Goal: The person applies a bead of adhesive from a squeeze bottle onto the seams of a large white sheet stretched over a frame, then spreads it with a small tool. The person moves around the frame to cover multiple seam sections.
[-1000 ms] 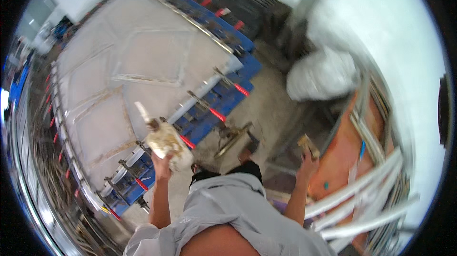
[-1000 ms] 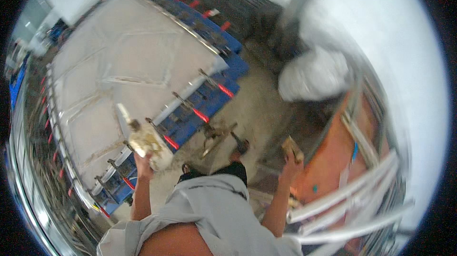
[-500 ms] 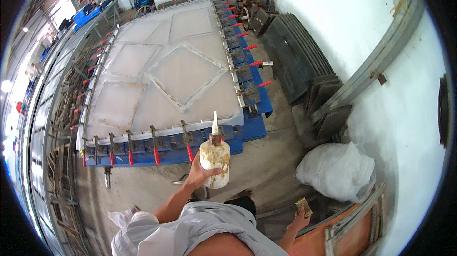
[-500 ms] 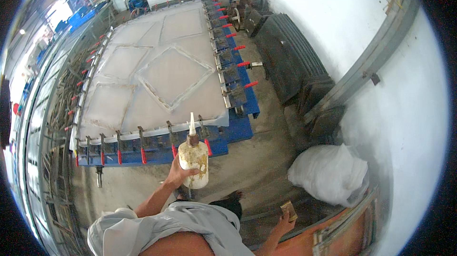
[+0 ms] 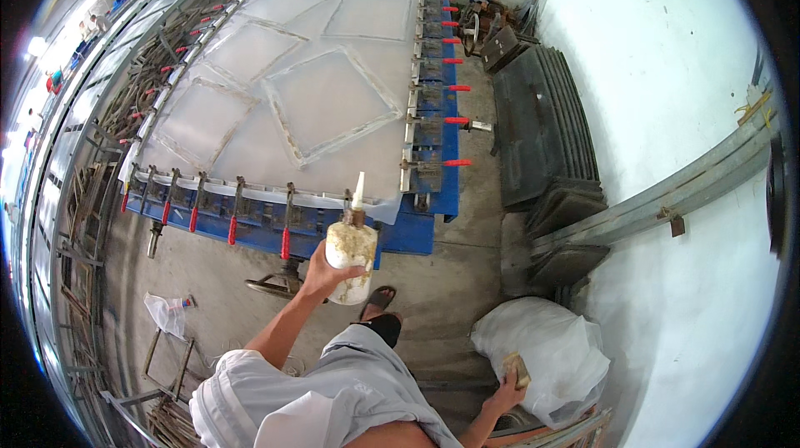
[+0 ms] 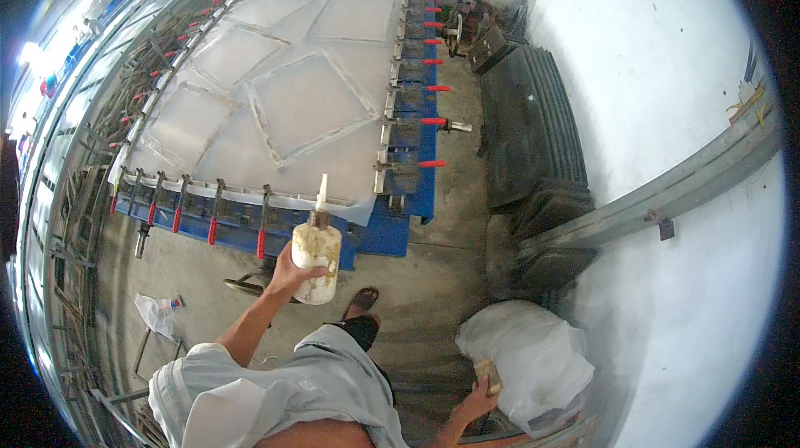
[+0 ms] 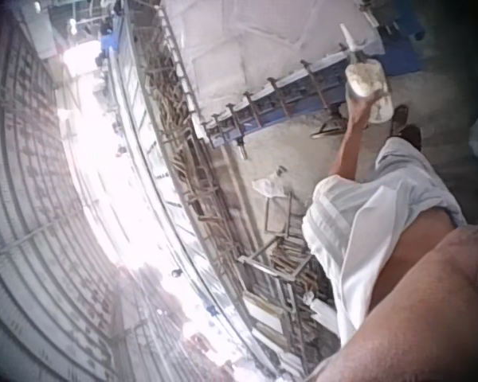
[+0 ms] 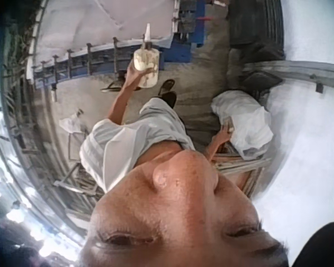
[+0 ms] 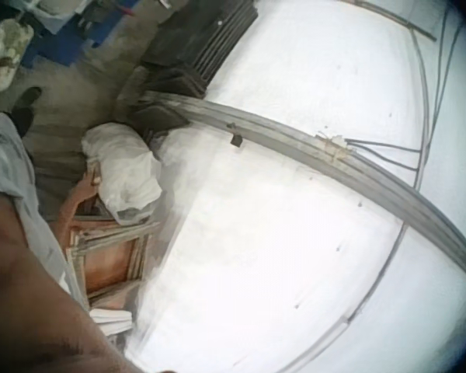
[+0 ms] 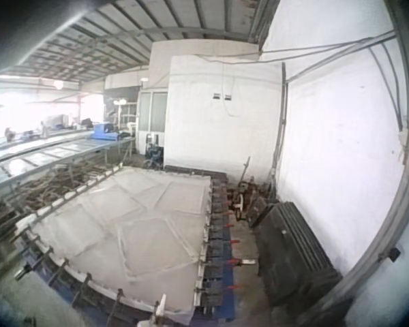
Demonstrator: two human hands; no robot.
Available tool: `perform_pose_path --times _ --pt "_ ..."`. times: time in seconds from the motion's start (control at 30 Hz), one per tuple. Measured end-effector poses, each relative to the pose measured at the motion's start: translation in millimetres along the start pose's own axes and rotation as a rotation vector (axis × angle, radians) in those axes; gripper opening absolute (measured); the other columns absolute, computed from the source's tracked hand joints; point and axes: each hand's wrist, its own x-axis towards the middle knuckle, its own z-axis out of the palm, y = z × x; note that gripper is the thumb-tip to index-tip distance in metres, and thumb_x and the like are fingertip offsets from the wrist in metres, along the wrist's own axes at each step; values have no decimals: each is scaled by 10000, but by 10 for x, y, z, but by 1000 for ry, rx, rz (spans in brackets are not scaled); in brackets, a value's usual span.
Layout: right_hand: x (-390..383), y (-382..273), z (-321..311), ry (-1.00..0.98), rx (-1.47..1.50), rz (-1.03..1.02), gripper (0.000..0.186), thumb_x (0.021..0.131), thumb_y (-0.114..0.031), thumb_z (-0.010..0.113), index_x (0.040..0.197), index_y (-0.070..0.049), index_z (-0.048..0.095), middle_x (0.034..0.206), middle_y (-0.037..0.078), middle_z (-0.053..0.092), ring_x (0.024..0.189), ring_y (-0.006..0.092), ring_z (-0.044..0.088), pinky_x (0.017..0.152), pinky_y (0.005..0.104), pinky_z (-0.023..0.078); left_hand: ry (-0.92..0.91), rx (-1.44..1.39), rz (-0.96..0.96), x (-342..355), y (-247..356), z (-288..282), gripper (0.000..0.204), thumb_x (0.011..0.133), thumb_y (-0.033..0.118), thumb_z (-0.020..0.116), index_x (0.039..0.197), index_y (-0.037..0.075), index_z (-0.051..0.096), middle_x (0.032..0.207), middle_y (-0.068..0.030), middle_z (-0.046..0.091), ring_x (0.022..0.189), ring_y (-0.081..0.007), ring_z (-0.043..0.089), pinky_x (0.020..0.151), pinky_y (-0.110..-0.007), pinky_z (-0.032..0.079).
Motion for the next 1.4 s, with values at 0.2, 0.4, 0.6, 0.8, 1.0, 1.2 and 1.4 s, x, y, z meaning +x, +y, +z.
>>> perform_pose_path --times 0.2,0.4,0.6,0.8,1.0,1.2,1.4 --pt "795 -305 803 -230 -77 -193 351 916 -155 716 1195 47 648 1096 117 687 939 219 657 791 340 541 140 69 -56 419 131 377 781 644 268 941 1257 -27 559 1121 -116 696 1016 -203 680 914 -362 541" --pt "1750 -588 1206 -344 -220 -286 319 914 -106 696 1208 6 644 1057 56 679 857 155 637 711 297 530 255 29 -9 1159 231 1001 811 620 282 946 1263 -30 562 1116 -132 698 1010 -227 684 906 -370 542" --pt "2614 -1123 2190 -388 -351 -415 297 888 -164 725 1090 46 664 1041 123 697 852 199 650 704 331 515 393 87 9 1169 423 1003 885 585 281 973 1309 -4 553 1176 -118 682 1071 -218 667 957 -368 518" --pt "2410 -2300 4097 -719 -337 -471 297 946 -221 703 1111 21 657 1049 82 681 909 174 645 771 319 505 663 347 8 1257 684 603 915 528 218 985 1325 33 575 1172 -96 702 1092 -215 674 992 -358 517" --pt "2220 -2772 5941 -1004 -112 -396 334 988 -221 677 1213 22 635 1143 104 671 991 207 660 845 342 561 851 730 -170 1916 1078 344 924 522 196 958 1340 27 564 1247 -160 670 1173 -331 647 1012 -426 505" --pt "1887 -3572 7769 -1249 -104 -452 342 991 -220 678 1224 23 619 1158 109 660 999 206 658 863 355 558 826 1134 -411 3053 1367 193 1027 540 326 938 1421 68 480 1270 -165 630 1204 -359 606 1022 -457 482" --pt "1329 -3953 9150 -1372 -16 -438 313 979 -216 693 1173 24 641 1068 85 677 914 184 655 836 351 533 493 1504 -549 5061 1584 -358 904 610 297 850 1395 84 457 1209 -161 610 1145 -348 618 969 -472 479"
